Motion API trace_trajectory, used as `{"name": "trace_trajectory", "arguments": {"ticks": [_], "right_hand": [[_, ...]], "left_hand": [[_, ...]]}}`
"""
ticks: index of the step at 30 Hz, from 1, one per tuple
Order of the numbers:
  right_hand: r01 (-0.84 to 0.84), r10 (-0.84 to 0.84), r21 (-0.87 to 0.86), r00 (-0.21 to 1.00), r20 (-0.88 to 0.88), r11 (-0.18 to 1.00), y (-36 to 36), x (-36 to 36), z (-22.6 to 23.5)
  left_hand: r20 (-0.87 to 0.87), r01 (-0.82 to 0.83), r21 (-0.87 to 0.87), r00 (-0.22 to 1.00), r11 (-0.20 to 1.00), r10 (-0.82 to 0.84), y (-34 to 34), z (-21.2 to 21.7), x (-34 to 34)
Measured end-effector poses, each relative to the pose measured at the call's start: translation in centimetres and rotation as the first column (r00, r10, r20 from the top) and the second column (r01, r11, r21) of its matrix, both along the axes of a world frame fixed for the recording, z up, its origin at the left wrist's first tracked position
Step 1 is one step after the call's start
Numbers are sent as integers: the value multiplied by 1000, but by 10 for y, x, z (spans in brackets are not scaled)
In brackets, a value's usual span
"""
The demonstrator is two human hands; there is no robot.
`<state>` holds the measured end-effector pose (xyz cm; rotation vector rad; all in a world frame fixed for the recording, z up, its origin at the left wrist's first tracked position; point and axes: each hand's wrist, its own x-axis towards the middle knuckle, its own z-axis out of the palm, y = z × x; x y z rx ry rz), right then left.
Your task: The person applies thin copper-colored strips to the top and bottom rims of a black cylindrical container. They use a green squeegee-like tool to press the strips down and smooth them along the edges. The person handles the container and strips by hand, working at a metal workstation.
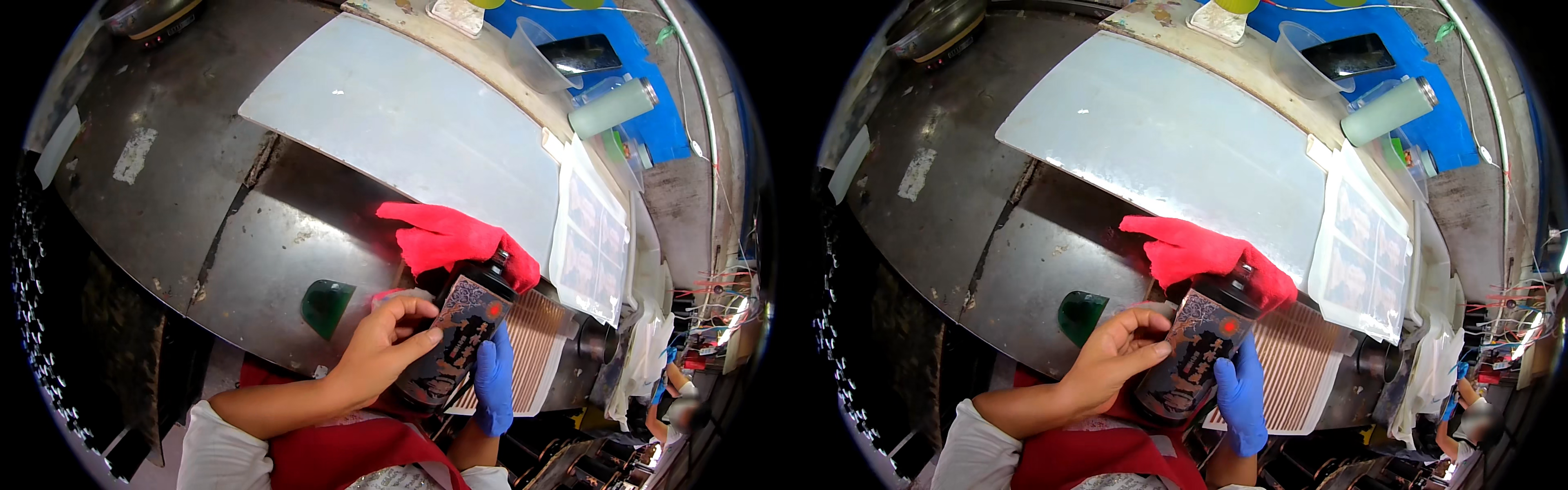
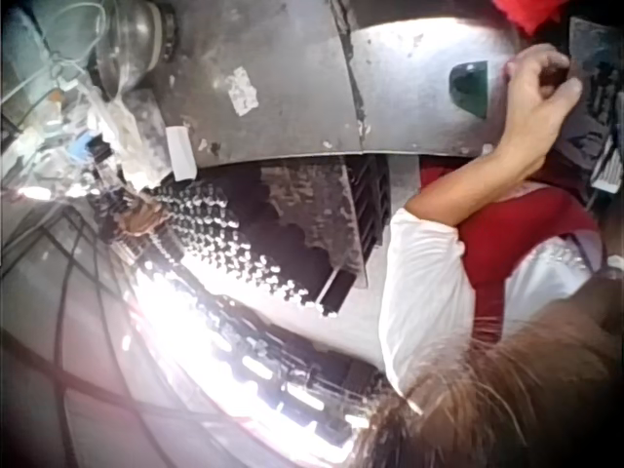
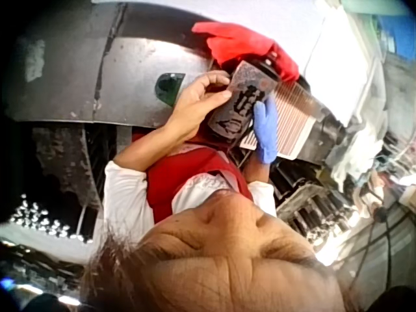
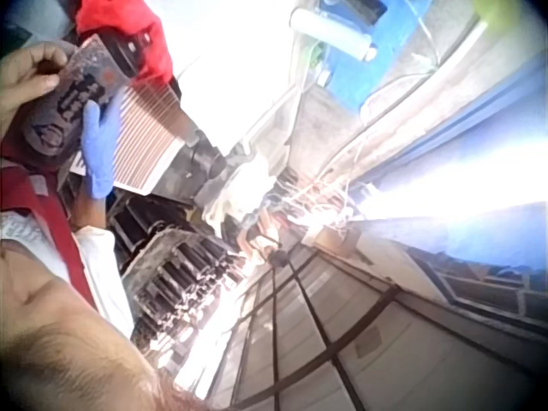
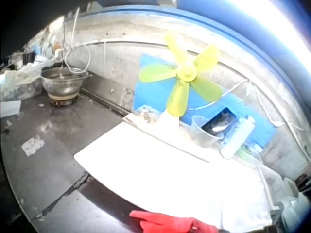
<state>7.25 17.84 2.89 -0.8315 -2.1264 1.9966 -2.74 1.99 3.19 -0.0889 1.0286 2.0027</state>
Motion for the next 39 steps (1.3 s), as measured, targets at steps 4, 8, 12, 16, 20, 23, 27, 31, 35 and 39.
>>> {"name": "trace_trajectory", "arguments": {"ticks": [4, 8, 12, 16, 20, 23, 27, 31, 35, 39], "right_hand": [[-6, 6, -27, 1000, 1, 1000, 1, 0, 1], [4, -3, -54, 1000, 2, 999, -2, -4, 6], [15, -16, -60, 1000, -14, 998, 0, -2, 2], [6, -7, -72, 1000, -21, 997, 1, -3, 0], [-5, 3, -93, 1000, -18, 996, 1, -2, 0], [15, -17, -106, 1000, -18, 994, -1, 0, -3], [-6, 5, -103, 1000, -11, 995, -1, 2, -3], [-50, 46, -97, 998, -36, 994, 5, 3, -9], [61, -63, -201, 998, -2, 978, 36, 10, -22], [269, -416, -858, 906, 72, 437, 76, 29, -36]], "left_hand": [[-42, 18, -44, 999, 999, -20, 10, -7, -2], [-31, -19, -29, 999, 999, 18, 12, -14, -2], [30, -41, 10, 999, 999, 40, 14, -19, -4], [120, -97, 70, 989, 993, 88, 17, -17, -6], [75, -103, 63, 992, 993, 98, 27, -33, -3], [264, -176, 91, 953, 980, 147, 34, -33, -5], [46, -99, 11, 994, 995, 99, 33, -24, -1], [89, -114, 73, 990, 991, 108, 35, -43, 1], [-63, -32, 63, 997, 997, 36, 32, -32, 1], [-38, -1, 142, 999, 990, 6, 29, -39, 1]]}}
